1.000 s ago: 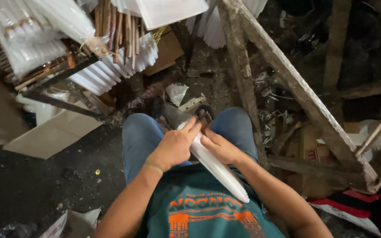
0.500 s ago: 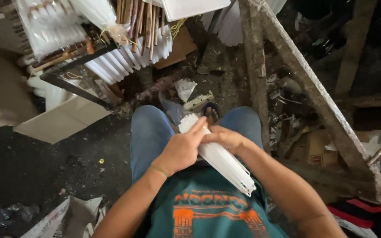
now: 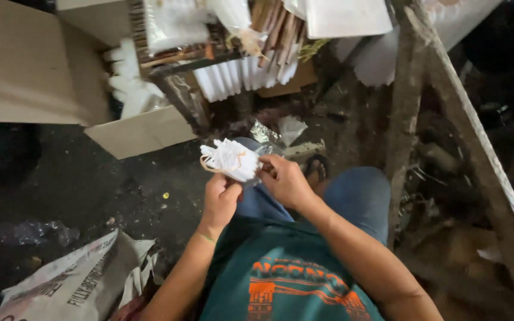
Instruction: Packaging bundles of white candles into clear plastic sleeves and securing them.
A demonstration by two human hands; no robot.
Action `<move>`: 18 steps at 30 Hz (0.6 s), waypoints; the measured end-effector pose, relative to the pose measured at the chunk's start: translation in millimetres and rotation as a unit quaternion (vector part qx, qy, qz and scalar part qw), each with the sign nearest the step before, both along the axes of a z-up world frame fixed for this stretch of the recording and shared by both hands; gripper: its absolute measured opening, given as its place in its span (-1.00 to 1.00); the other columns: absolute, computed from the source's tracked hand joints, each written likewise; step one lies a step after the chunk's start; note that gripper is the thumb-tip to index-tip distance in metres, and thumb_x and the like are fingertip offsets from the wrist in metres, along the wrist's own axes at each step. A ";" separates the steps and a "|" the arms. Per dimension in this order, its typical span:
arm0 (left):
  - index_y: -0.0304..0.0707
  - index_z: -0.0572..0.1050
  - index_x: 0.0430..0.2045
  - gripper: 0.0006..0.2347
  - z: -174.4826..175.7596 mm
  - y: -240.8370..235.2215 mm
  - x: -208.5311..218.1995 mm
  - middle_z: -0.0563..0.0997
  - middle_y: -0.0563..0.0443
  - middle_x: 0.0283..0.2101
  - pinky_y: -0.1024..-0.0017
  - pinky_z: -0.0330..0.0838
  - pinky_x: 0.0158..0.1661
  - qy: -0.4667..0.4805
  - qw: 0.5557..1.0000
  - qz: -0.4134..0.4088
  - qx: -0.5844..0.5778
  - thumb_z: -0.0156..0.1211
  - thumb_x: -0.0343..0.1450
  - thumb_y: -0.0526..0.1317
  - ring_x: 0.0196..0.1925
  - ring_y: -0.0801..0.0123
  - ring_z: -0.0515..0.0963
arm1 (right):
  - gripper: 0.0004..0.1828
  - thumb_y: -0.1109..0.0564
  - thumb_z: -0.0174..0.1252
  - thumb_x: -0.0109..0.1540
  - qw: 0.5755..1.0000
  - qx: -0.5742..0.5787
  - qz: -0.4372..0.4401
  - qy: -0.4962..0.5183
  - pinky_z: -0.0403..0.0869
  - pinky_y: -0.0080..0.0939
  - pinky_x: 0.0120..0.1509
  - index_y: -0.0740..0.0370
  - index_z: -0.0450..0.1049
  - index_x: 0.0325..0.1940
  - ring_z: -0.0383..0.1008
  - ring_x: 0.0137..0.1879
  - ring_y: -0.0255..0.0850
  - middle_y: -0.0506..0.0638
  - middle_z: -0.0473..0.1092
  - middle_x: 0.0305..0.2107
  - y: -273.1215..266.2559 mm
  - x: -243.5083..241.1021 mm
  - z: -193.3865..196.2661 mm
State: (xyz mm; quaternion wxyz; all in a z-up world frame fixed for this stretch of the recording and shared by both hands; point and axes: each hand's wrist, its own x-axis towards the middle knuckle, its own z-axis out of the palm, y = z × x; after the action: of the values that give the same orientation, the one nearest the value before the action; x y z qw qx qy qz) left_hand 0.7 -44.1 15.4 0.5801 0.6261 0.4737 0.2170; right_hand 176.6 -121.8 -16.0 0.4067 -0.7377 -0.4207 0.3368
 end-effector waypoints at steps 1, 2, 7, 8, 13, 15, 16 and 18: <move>-0.13 0.47 -0.84 -0.90 14.4 -0.4 0.0 0.47 0.06 -0.79 0.39 0.42 -0.46 -0.001 1.000 0.005 0.004 0.08 0.12 -0.34 -0.63 0.36 0.52 | -0.59 0.09 0.36 0.15 1.000 0.004 0.005 -0.001 0.61 -0.11 -0.17 0.07 0.57 0.09 0.64 -0.22 -0.10 0.01 0.60 -0.29 4.6 2.1 2.7; -0.15 0.48 -0.74 -0.92 28.6 -1.1 2.6 0.48 0.05 -0.78 0.39 0.40 -0.48 -0.026 1.000 0.003 0.002 0.06 0.13 -0.37 -0.63 0.35 0.51 | -0.62 0.13 0.32 0.14 1.000 0.001 0.018 -0.007 0.60 -0.09 -0.18 0.10 0.58 0.06 0.64 -0.25 -0.10 0.02 0.60 -0.32 7.5 6.4 6.1; -0.23 0.56 -0.47 -0.79 34.8 -2.2 5.5 0.48 0.01 -0.74 0.41 0.39 -0.48 -0.069 0.998 0.000 0.002 0.02 0.14 -0.42 -0.63 0.36 0.51 | -0.53 0.15 0.33 0.06 1.000 -0.007 0.019 -0.004 0.62 -0.15 -0.24 0.11 0.54 0.07 0.64 -0.30 -0.19 -0.02 0.59 -0.35 16.1 22.4 14.7; -0.31 0.57 -0.40 -0.77 30.1 -2.4 6.0 0.46 -0.01 -0.75 0.37 0.39 -0.46 -0.067 0.998 -0.005 0.007 0.01 0.16 -0.42 -0.61 0.33 0.50 | -0.56 0.15 0.29 0.07 1.000 -0.005 0.019 -0.019 0.61 -0.10 -0.19 0.10 0.56 0.06 0.64 -0.26 -0.14 0.00 0.59 -0.35 17.1 23.6 10.6; -0.39 0.60 -0.23 -0.69 16.0 -1.7 10.3 0.46 -0.03 -0.79 0.35 0.38 -0.46 -0.072 0.997 -0.016 0.019 0.02 0.19 -0.42 -0.62 0.30 0.49 | -0.61 0.18 0.20 0.12 0.999 0.010 0.010 -0.048 0.57 0.05 -0.11 0.12 0.61 0.04 0.64 -0.20 0.04 0.11 0.60 -0.35 23.7 15.6 25.6; -0.39 0.57 -0.07 -0.56 42.5 -3.3 12.0 0.42 -0.02 -0.80 0.40 0.42 -0.46 -0.102 0.995 -0.007 0.006 -0.01 0.16 -0.45 -0.64 0.34 0.47 | -0.61 0.20 0.19 0.10 0.999 0.048 -0.002 -0.001 0.57 0.01 -0.12 0.09 0.60 0.03 0.64 -0.24 -0.05 0.09 0.59 -0.37 21.8 18.1 19.6; -0.39 0.57 -0.07 -0.56 64.8 -4.5 13.9 0.42 -0.02 -0.80 0.40 0.42 -0.46 -0.102 0.995 -0.006 0.007 -0.01 0.16 -0.45 -0.64 0.34 0.47 | -0.61 0.20 0.19 0.10 0.999 0.050 -0.001 -0.002 0.57 0.01 -0.12 0.09 0.60 0.03 0.64 -0.24 -0.05 0.09 0.59 -0.37 22.0 18.2 41.9; -0.45 0.44 0.16 -0.46 109.0 -8.5 15.9 0.34 0.07 -0.77 0.39 0.39 -0.45 -0.124 0.992 -0.009 0.028 -0.06 0.20 -0.47 -0.59 0.40 0.47 | -0.57 0.22 0.17 0.11 0.994 0.111 0.001 0.025 0.57 -0.06 -0.07 0.04 0.61 0.07 0.60 -0.25 -0.13 0.11 0.58 -0.37 20.7 16.4 85.7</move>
State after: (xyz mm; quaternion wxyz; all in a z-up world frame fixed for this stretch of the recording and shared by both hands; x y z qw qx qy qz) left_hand 16.5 -52.5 124.4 0.6184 0.6143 0.3867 0.3010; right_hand 193.0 -101.1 69.7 0.4957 -0.6792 -0.4460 0.3065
